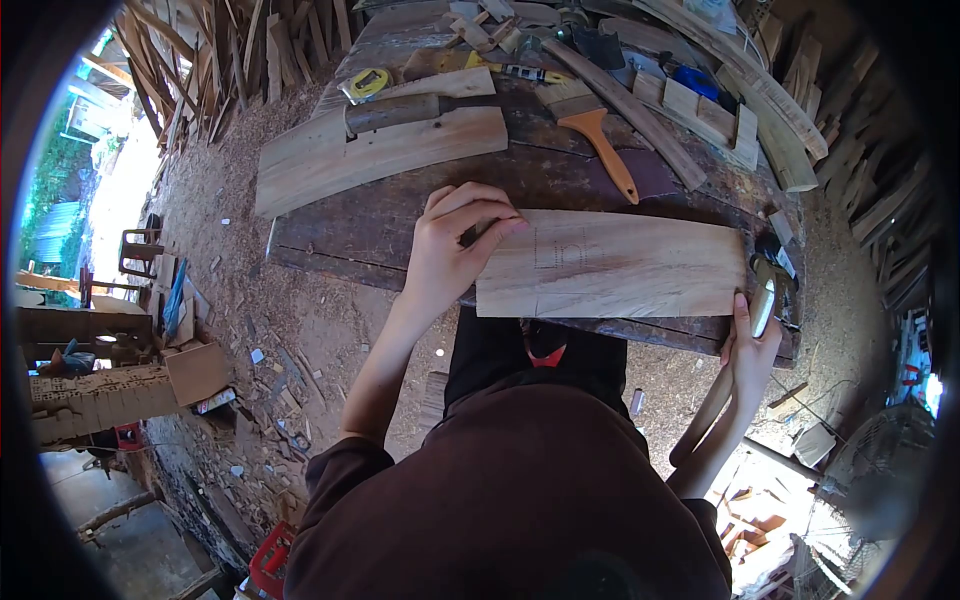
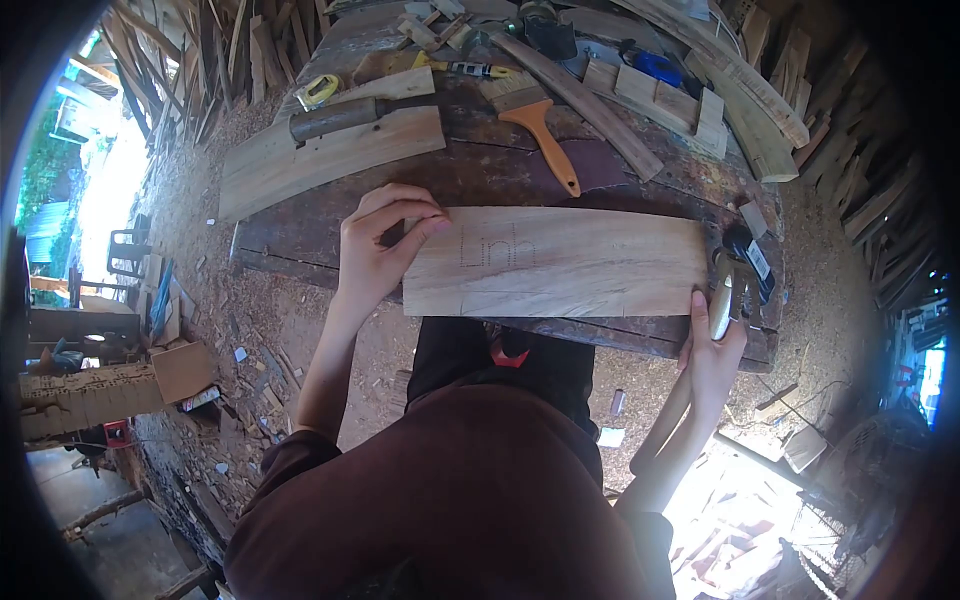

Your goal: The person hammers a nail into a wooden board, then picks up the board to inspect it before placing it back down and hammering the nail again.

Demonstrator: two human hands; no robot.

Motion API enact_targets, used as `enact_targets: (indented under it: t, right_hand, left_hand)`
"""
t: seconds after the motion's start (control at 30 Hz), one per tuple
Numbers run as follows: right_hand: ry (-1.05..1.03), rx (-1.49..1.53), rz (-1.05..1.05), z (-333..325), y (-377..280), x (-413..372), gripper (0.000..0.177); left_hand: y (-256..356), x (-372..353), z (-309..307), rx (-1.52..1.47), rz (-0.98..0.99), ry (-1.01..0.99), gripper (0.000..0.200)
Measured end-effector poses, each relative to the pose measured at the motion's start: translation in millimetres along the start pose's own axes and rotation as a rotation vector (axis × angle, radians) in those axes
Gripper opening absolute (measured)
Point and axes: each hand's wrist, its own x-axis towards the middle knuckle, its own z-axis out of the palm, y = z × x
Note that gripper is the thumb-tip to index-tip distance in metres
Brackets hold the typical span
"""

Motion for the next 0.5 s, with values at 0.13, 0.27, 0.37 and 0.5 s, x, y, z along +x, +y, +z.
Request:
enact_targets:
  t: [0.13, 0.27, 0.37, 0.5]
  right_hand:
    - [-0.011, 0.002, -0.004, -1, 3, 2, 0.031]
    - [-0.003, -0.034, -0.021, -2, -1, 0, 0.034]
    - [0.01, -0.131, -0.133, -2, -16, -10, 0.052]
    - [-0.041, -0.143, -0.123, -10, -38, -29, 0.055]
  left_hand:
    - [2, 1, -1, 0.037, 0.033, -0.004, 0.012]
    - [6, 2, -5, 0.092, 0.086, -0.006, 0.012]
    - [7, 3, -6, 0.131, 0.13, -0.018, 0.013]
    - [6, 4, -8, 0.113, 0.172, -0.035, 0.014]
